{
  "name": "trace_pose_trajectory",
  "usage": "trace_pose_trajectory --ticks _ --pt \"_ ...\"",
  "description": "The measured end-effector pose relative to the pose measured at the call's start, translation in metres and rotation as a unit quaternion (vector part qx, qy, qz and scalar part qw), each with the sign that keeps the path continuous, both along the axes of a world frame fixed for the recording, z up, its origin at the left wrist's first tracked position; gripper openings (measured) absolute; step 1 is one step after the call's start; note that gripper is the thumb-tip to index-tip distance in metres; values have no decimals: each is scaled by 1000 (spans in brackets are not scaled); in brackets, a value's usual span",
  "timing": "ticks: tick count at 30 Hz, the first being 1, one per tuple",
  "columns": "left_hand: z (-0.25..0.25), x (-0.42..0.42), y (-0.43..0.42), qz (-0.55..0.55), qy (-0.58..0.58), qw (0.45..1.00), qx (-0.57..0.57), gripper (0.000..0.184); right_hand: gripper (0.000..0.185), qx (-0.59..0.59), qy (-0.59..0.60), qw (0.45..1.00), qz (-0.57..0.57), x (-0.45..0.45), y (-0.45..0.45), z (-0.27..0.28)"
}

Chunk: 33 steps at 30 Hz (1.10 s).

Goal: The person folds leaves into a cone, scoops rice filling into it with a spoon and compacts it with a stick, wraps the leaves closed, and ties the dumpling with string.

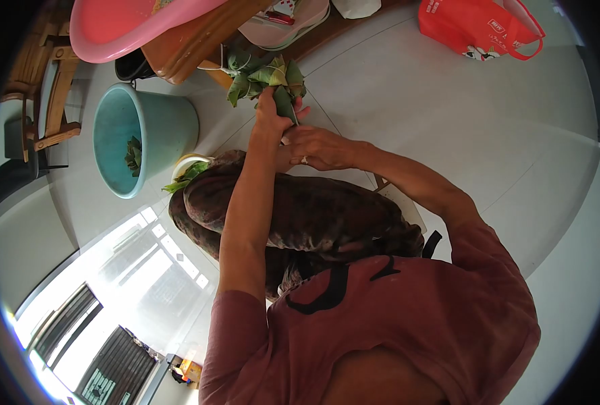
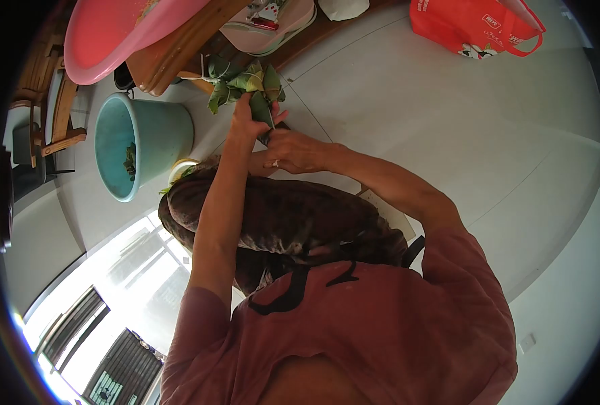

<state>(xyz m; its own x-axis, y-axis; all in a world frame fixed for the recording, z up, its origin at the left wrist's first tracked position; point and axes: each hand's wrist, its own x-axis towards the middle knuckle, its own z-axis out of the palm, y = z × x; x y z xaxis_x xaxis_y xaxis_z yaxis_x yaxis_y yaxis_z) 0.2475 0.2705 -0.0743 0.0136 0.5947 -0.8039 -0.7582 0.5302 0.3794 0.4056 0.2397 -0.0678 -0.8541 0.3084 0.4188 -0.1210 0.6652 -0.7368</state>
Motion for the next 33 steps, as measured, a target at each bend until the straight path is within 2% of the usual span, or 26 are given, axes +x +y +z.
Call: trace_pose_trajectory --ticks 2,5,11,14,17,20,23,26,29,33 --pt "1 -2 -6 -19 -39 998 43 28 7 -37 -34 999 -20 3 -5 -4" --pt "30 2 -12 -2 -137 989 58 30 13 -67 -12 996 -60 4 -5 4" --pt "9 9 -22 -14 -14 994 109 45 15 -264 26 958 -110 2 -13 23" --pt "21 20 -26 -3 32 999 12 55 22 -327 62 938 -98 -6 -21 32" --pt "10 12 -26 0 29 1000 1 50 25 -369 78 919 -120 -14 -29 32" --pt "6 13 -19 18 83 995 -52 48 22 -388 -4 900 -196 -10 -34 48" --pt "16 18 -21 38 139 989 -40 45 30 -411 23 888 -205 -15 -48 49" --pt "17 14 -22 27 130 991 -36 43 27 -325 41 920 -213 -15 -56 43" --pt "4 5 -24 13 100 995 -14 50 23 -283 20 938 -199 -14 -51 46" --pt "17 4 -35 -65 39 997 -21 62 21 -177 2 965 -194 6 -48 19"
